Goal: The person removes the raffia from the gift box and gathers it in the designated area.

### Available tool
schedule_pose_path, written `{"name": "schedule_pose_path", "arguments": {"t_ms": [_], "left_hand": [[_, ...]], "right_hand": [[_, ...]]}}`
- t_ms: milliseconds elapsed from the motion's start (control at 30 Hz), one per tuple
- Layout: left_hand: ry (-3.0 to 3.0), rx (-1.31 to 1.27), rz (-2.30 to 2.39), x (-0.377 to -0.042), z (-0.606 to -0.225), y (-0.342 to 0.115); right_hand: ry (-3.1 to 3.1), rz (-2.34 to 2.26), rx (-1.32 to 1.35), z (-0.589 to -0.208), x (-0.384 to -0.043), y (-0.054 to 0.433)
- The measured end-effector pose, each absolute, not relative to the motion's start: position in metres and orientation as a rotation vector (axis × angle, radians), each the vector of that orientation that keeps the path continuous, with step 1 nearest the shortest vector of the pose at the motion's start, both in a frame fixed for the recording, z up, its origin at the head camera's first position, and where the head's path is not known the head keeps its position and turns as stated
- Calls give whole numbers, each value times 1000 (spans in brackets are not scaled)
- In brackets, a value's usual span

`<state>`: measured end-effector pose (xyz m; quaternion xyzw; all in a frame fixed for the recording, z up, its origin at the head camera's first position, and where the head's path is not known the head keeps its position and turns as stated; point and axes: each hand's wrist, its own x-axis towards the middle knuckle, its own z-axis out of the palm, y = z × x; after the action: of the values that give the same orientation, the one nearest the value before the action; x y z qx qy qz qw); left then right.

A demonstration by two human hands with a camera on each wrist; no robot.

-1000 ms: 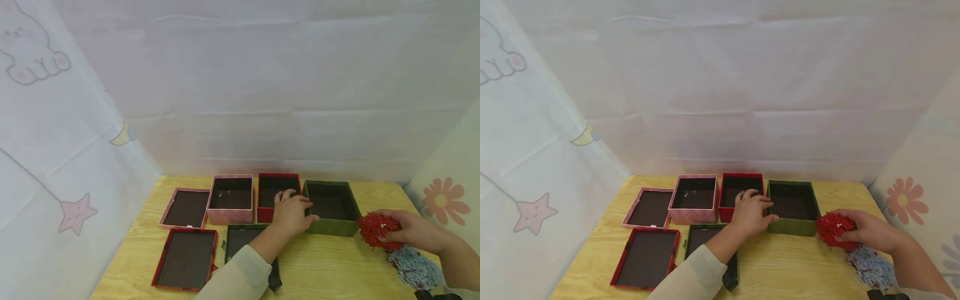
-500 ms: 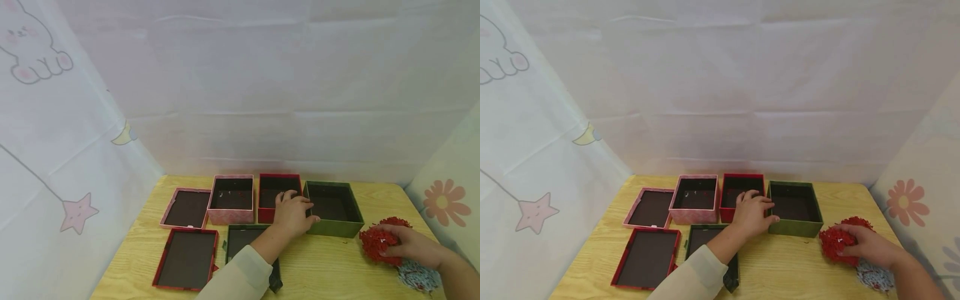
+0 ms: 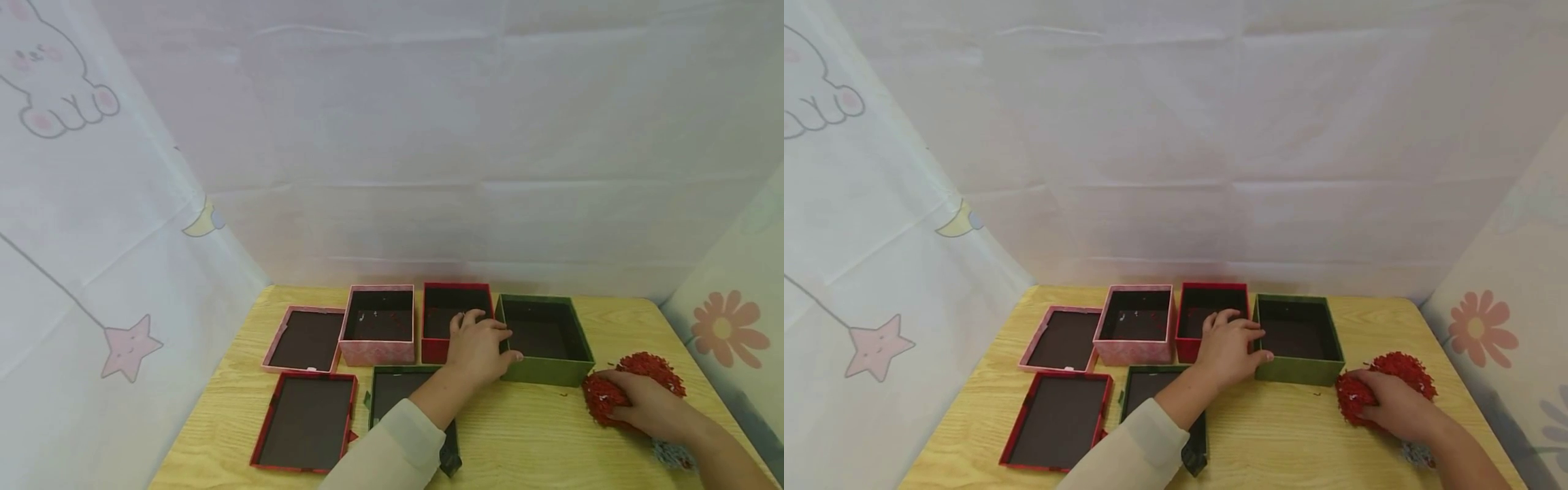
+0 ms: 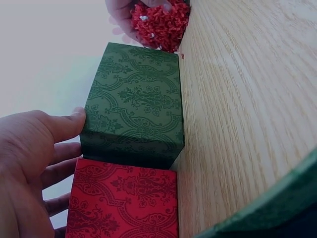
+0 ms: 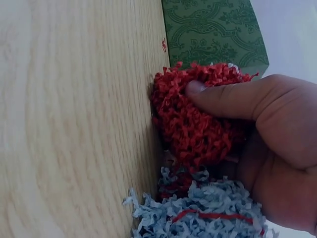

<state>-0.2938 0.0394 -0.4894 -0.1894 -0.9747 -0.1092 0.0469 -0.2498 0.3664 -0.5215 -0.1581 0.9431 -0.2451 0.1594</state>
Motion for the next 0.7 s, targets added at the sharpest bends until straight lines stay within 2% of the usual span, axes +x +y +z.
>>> {"name": "schedule_pose_path", "arguments": {"t_ms": [300,700], "left_hand": [[-2976,-610,-304,-296,-488,41],[-2891,-686,-492,-293,-487,20]], "right_hand": [[2699,-623,-444,-520,-252,364],[2775,-590,-494,-495,-247,361]]}}
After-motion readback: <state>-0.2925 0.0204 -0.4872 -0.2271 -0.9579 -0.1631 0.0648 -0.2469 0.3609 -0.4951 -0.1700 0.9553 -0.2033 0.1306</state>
